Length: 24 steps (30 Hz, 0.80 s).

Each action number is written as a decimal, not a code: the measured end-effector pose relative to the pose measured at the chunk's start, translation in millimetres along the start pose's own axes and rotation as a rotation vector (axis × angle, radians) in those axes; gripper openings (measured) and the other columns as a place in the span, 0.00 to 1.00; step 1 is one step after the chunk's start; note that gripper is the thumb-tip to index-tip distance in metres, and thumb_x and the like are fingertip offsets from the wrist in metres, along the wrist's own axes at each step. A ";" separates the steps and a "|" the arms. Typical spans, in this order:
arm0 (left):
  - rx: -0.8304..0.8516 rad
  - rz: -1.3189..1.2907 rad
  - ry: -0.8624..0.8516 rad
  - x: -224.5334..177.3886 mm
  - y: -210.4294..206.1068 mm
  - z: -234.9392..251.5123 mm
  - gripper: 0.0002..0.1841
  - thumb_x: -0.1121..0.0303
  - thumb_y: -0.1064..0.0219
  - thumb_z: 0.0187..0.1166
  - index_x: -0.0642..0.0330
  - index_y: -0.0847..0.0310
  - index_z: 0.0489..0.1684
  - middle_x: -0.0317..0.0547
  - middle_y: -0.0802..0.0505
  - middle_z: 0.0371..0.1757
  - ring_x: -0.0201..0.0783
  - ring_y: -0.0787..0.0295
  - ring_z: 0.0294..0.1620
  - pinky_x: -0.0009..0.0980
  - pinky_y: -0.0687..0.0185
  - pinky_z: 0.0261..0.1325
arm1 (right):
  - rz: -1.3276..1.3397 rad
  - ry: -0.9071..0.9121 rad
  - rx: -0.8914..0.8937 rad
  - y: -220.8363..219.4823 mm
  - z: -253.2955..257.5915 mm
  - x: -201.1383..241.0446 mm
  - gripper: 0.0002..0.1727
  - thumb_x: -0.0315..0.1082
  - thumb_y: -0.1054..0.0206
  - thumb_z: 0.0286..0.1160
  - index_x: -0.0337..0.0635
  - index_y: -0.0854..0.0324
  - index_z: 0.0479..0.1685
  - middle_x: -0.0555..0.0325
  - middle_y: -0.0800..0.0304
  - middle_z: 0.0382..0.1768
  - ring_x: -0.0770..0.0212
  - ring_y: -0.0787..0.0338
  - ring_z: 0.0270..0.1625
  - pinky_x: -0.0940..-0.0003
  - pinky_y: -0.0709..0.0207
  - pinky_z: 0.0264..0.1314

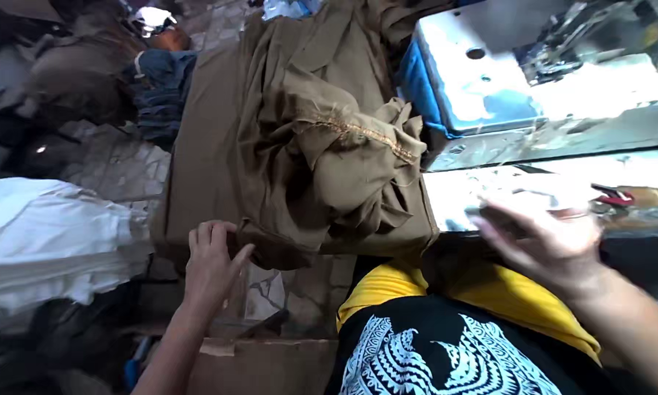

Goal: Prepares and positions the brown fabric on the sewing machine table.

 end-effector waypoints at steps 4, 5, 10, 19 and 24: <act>0.089 -0.354 0.312 24.1 7.2 4.3 0.08 0.77 0.35 0.81 0.73 0.19 0.51 0.59 0.11 0.51 0.47 0.12 0.45 0.49 0.17 0.53 | 0.273 0.060 0.193 -80.9 70.2 70.0 0.30 0.39 0.25 0.69 0.41 0.19 0.74 0.38 0.12 0.61 0.46 0.10 0.59 0.50 0.14 0.58; 0.081 -0.422 0.362 31.0 17.1 13.5 0.08 0.78 0.38 0.83 0.72 0.20 0.54 0.57 0.09 0.47 0.43 0.10 0.42 0.45 0.13 0.52 | 0.298 0.041 0.287 -103.4 93.8 82.8 0.33 0.39 0.25 0.70 0.43 0.23 0.78 0.37 0.14 0.63 0.42 0.10 0.58 0.45 0.14 0.55; -0.486 -0.043 0.102 49.1 184.3 64.0 0.18 0.69 0.45 0.88 0.76 0.25 0.66 0.77 0.15 0.61 0.68 0.15 0.59 0.67 0.23 0.62 | 0.679 0.142 0.282 -137.3 199.4 131.8 0.34 0.33 0.26 0.75 0.41 0.28 0.83 0.32 0.22 0.72 0.40 0.14 0.68 0.44 0.18 0.68; 0.197 -0.823 -0.196 -216.7 36.2 48.8 0.09 0.77 0.40 0.83 0.59 0.12 0.47 0.35 0.11 0.32 0.23 0.20 0.27 0.23 0.22 0.33 | 1.638 -0.739 0.320 -49.7 19.9 46.6 0.36 0.61 0.44 0.86 0.38 0.28 0.77 0.48 0.13 0.64 0.54 0.06 0.56 0.57 0.11 0.62; 0.537 -1.166 -0.251 -295.6 -62.1 69.0 0.26 0.82 0.44 0.81 0.56 0.26 0.80 0.44 0.08 0.53 0.29 0.11 0.44 0.27 0.14 0.51 | 1.607 -0.989 0.184 0.6 -39.6 7.5 0.55 0.72 0.35 0.70 0.39 0.46 0.87 0.45 0.20 0.74 0.46 0.07 0.61 0.49 0.10 0.62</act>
Point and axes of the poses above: each hand's wrist, its own z-axis towards the middle knuckle, its own y-axis out of the back of the hand, x = y × z, the point moved 5 cm from there along z, towards the middle knuckle
